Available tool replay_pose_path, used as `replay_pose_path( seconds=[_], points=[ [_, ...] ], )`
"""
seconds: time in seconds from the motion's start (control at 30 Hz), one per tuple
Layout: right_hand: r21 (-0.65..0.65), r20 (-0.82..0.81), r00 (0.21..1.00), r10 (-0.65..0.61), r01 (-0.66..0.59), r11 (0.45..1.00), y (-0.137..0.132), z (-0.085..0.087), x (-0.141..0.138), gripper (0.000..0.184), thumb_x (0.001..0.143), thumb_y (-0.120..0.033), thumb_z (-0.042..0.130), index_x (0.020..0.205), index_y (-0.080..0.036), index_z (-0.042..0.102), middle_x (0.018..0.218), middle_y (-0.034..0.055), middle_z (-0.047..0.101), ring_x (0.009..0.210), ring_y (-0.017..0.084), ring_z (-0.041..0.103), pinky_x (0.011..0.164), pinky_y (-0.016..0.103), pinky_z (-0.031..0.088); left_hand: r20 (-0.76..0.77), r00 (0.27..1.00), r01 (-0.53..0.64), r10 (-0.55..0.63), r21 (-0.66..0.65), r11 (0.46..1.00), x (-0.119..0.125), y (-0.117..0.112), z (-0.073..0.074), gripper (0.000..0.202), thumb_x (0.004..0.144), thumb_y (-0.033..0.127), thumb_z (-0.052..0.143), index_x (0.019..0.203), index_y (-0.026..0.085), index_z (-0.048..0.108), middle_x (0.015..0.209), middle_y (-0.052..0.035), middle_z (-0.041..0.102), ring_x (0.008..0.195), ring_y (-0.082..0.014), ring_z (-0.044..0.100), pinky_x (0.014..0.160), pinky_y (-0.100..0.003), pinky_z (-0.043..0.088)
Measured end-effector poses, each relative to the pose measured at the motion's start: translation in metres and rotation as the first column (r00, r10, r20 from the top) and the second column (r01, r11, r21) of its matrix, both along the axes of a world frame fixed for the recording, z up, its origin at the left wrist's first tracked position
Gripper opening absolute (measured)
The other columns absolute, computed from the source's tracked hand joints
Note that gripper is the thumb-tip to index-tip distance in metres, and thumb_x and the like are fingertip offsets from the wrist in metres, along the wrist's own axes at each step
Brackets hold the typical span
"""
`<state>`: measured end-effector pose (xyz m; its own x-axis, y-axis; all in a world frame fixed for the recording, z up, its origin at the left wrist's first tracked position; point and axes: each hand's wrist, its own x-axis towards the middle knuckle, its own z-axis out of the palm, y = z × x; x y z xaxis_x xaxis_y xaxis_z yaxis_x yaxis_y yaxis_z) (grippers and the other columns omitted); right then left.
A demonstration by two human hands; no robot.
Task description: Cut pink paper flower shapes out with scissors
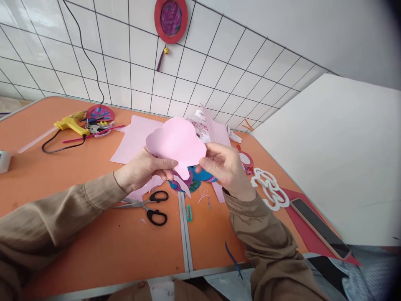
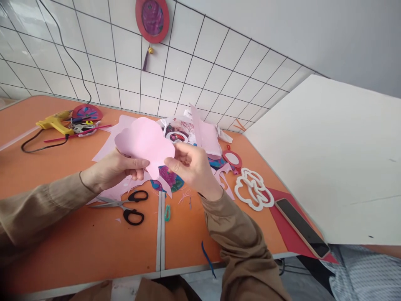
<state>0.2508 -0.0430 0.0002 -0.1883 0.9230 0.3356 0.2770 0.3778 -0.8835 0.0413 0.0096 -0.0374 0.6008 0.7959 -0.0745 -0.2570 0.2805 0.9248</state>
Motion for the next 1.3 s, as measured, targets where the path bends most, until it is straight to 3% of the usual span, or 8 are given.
replay_pose_path(
  seconds=[0.27, 0.43, 0.67, 0.9, 1.13, 1.3],
  points=[
    [-0.053, 0.007, 0.995, -0.095, 0.095, 0.994, 0.000, -0.009, -0.009, 0.029, 0.079, -0.040, 0.075, 0.070, -0.020, 0.055, 0.059, -0.0031, 0.055, 0.048, 0.012, 0.055, 0.043, 0.024, 0.042, -0.029, 0.999, 0.021, -0.022, -0.028, 0.999, 0.004, -0.006, 0.000, 0.017, 0.066, 0.016, 0.088, 0.063, 0.009, 0.073, 0.048, -0.0048, 0.066, 0.043, -0.0113, 0.061, 0.041, -0.016, 0.049],
    [-0.034, 0.028, 0.991, -0.133, 0.134, 0.990, 0.000, -0.013, -0.011, 0.032, 0.085, -0.038, 0.066, 0.064, -0.020, 0.050, 0.056, -0.0039, 0.049, 0.044, 0.011, 0.055, 0.038, 0.022, 0.038, -0.024, 0.999, 0.046, -0.048, -0.054, 0.997, 0.005, -0.008, -0.003, 0.017, 0.068, 0.015, 0.088, 0.062, 0.010, 0.073, 0.049, -0.0054, 0.067, 0.044, -0.0119, 0.062, 0.042, -0.016, 0.050],
    [-0.057, 0.036, 0.988, -0.148, 0.150, 0.987, 0.000, -0.013, -0.011, 0.032, 0.085, -0.035, 0.064, 0.062, -0.020, 0.048, 0.053, -0.0041, 0.051, 0.042, 0.012, 0.059, 0.037, 0.022, 0.038, 0.007, 0.996, 0.084, -0.083, -0.095, 0.992, 0.006, -0.008, -0.004, 0.018, 0.067, 0.015, 0.089, 0.060, 0.009, 0.073, 0.049, -0.0061, 0.067, 0.043, -0.0111, 0.062, 0.042, -0.014, 0.050],
    [-0.078, 0.006, 0.991, -0.136, 0.136, 0.988, 0.004, -0.015, -0.008, 0.033, 0.085, -0.034, 0.065, 0.060, -0.020, 0.048, 0.049, -0.0049, 0.051, 0.039, 0.011, 0.055, 0.036, 0.021, 0.035, 0.034, 0.990, 0.143, -0.140, -0.095, 0.985, 0.003, -0.007, -0.007, 0.013, 0.071, 0.017, 0.088, 0.071, 0.010, 0.077, 0.054, -0.0057, 0.070, 0.047, -0.0127, 0.066, 0.045, -0.015, 0.054],
    [-0.073, -0.026, 0.988, -0.149, 0.147, 0.986, 0.008, -0.015, -0.004, 0.032, 0.084, -0.032, 0.066, 0.059, -0.019, 0.051, 0.045, -0.0053, 0.052, 0.036, 0.009, 0.051, 0.036, 0.020, 0.033, 0.079, 0.974, 0.218, -0.214, -0.052, 0.975, -0.001, -0.001, -0.005, 0.031, 0.074, 0.032, 0.087, 0.089, 0.008, 0.075, 0.074, -0.0112, 0.077, 0.062, -0.0183, 0.074, 0.055, -0.020, 0.060],
    [-0.085, -0.047, 0.988, -0.149, 0.145, 0.986, 0.007, -0.017, -0.003, 0.030, 0.085, -0.032, 0.068, 0.062, -0.017, 0.055, 0.045, -0.0059, 0.052, 0.036, 0.008, 0.049, 0.035, 0.019, 0.032, 0.117, 0.976, 0.186, -0.184, -0.002, 0.983, 0.001, -0.002, -0.007, 0.042, 0.080, 0.045, 0.080, 0.093, 0.006, 0.071, 0.068, -0.0125, 0.075, 0.060, -0.0192, 0.074, 0.054, -0.021, 0.059]
  ],
)
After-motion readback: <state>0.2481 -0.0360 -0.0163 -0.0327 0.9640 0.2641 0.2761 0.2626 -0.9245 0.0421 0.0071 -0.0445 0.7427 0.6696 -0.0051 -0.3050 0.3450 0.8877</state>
